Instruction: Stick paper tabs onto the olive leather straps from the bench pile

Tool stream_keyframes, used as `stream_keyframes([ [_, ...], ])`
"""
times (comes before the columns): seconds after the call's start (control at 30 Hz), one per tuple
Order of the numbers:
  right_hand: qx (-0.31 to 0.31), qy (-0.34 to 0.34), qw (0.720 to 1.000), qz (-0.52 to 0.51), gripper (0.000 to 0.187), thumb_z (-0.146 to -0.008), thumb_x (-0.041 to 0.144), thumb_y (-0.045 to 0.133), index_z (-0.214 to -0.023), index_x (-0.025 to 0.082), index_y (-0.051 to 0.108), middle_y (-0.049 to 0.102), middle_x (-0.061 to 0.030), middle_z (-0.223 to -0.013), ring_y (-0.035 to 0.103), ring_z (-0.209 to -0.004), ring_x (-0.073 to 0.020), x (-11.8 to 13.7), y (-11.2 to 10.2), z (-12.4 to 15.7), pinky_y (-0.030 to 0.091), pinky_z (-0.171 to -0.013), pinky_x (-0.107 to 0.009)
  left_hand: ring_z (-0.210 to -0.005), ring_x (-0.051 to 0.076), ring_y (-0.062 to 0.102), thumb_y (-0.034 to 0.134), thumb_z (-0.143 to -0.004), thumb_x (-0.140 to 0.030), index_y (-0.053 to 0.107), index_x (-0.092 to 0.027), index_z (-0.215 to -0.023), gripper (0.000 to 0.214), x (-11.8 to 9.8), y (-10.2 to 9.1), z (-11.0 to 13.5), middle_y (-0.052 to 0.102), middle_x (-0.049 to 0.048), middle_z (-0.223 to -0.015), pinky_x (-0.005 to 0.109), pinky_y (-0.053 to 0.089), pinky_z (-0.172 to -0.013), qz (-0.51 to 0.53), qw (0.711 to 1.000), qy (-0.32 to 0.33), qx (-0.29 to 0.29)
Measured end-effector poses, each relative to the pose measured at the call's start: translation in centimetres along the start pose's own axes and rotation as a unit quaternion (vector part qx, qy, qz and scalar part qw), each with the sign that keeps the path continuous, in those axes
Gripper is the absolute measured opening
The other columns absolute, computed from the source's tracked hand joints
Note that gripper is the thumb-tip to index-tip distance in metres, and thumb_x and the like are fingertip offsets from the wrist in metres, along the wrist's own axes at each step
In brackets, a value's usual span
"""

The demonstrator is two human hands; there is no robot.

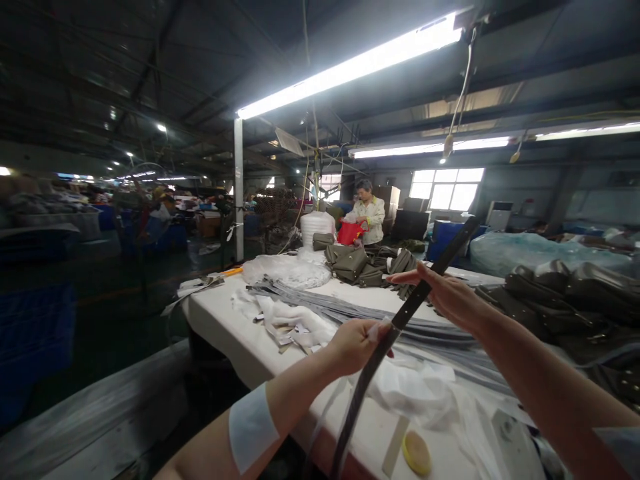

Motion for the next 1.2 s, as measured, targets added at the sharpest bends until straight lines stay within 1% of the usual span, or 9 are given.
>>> stream_keyframes([
  [0.07,0.042,0.000,0.999,0.027,0.063,-0.082,0.076,0.049,-0.095,0.022,0.080,0.073,-0.0104,-0.112,0.056,-0.120,-0.0337,0.6,1.2,-0.1,0.029,-0.112,-0.050,-0.057,0.014,0.058,0.034,-0.090,-0.070,0.073,-0.012,-0.076,0.071,-1.2,-0.4,-1.3,0.070,0.0069,-0.068,0.022,0.040,-0.052,0.036,0.999,0.015,-0.015],
  [0.17,0.123,0.042,0.991,0.022,0.073,-0.079,0.079,0.048,-0.103,0.017,0.077,0.075,-0.0109,-0.088,0.068,-0.085,-0.0289,0.3,3.6,-0.1,0.050,-0.087,-0.047,-0.054,0.014,0.058,0.040,-0.086,-0.073,0.071,-0.012,-0.073,0.070,-2.6,-1.1,-3.0,0.071,0.0084,-0.069,0.022,0.041,-0.049,0.085,0.996,0.025,-0.033],
  [0.23,0.146,0.062,0.987,0.008,0.072,-0.077,0.079,0.052,-0.104,0.016,0.076,0.074,-0.0092,-0.077,0.067,-0.070,-0.0254,0.3,4.3,-0.2,0.053,-0.075,-0.044,-0.052,0.014,0.058,0.041,-0.083,-0.076,0.070,-0.012,-0.070,0.071,-2.8,-1.2,-3.7,0.071,0.0088,-0.067,0.022,0.040,-0.047,0.098,0.994,0.024,-0.036],
  [0.43,-0.071,-0.042,0.993,-0.086,0.051,-0.075,0.068,0.067,-0.089,0.020,0.077,0.077,-0.0096,-0.092,0.068,-0.100,-0.0286,3.7,0.0,-1.8,0.045,-0.099,-0.043,-0.054,0.014,0.059,0.038,-0.087,-0.074,0.070,-0.012,-0.076,0.070,-1.9,-1.0,-4.5,0.070,0.0071,-0.064,0.021,0.042,-0.050,0.084,0.995,0.043,-0.029],
  [0.6,-0.019,-0.033,0.996,-0.079,0.054,-0.077,0.067,0.065,-0.095,0.017,0.076,0.076,-0.0109,-0.091,0.070,-0.086,-0.0268,4.8,1.7,-2.3,0.053,-0.078,-0.039,-0.044,0.008,0.046,0.042,-0.087,-0.071,0.070,-0.011,-0.075,0.067,-5.5,-3.4,-5.7,0.063,0.0031,-0.058,0.018,0.032,-0.041,0.118,0.987,0.088,-0.068],
  [0.73,0.029,-0.046,0.998,-0.029,0.063,-0.080,0.071,0.058,-0.102,0.014,0.074,0.074,-0.0084,-0.077,0.064,-0.060,-0.0203,5.9,3.6,-2.4,0.045,-0.050,-0.031,-0.041,0.008,0.043,0.044,-0.085,-0.072,0.068,-0.011,-0.066,0.069,-8.6,-5.2,-6.7,0.056,0.0012,-0.051,0.019,0.029,-0.038,0.121,0.980,0.124,-0.095],
  [1.0,-0.111,-0.097,0.989,-0.023,0.057,-0.079,0.072,0.058,-0.084,0.017,0.073,0.075,-0.0101,-0.080,0.072,-0.084,-0.0253,8.8,0.0,-3.2,0.054,-0.081,-0.038,-0.047,0.010,0.054,0.046,-0.083,-0.074,0.065,-0.012,-0.076,0.065,-8.5,-3.9,-6.8,0.064,0.0035,-0.058,0.019,0.037,-0.043,0.159,0.975,0.131,-0.077],
  [1.1,-0.110,-0.089,0.990,-0.017,0.060,-0.076,0.075,0.059,-0.077,0.017,0.073,0.075,-0.0106,-0.075,0.072,-0.079,-0.0263,8.1,0.5,-3.1,0.055,-0.077,-0.039,-0.046,0.009,0.051,0.046,-0.084,-0.073,0.065,-0.012,-0.075,0.064,-8.8,-4.0,-6.7,0.064,0.0037,-0.058,0.018,0.036,-0.042,0.158,0.976,0.126,-0.087],
  [1.2,-0.105,-0.093,0.990,-0.008,0.058,-0.073,0.074,0.062,-0.083,0.017,0.074,0.074,-0.0082,-0.073,0.068,-0.064,-0.0230,7.4,1.5,-2.7,0.053,-0.058,-0.034,-0.044,0.009,0.052,0.047,-0.085,-0.071,0.066,-0.012,-0.074,0.064,-9.1,-4.3,-6.7,0.065,0.0041,-0.059,0.018,0.037,-0.041,0.154,0.975,0.125,-0.102],
])
Point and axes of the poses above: each hand's wrist, its own z-axis away from the middle knuckle, its own y-axis out of the palm, x = y × z, the point moved 5 cm from there along -z, towards the middle knuckle
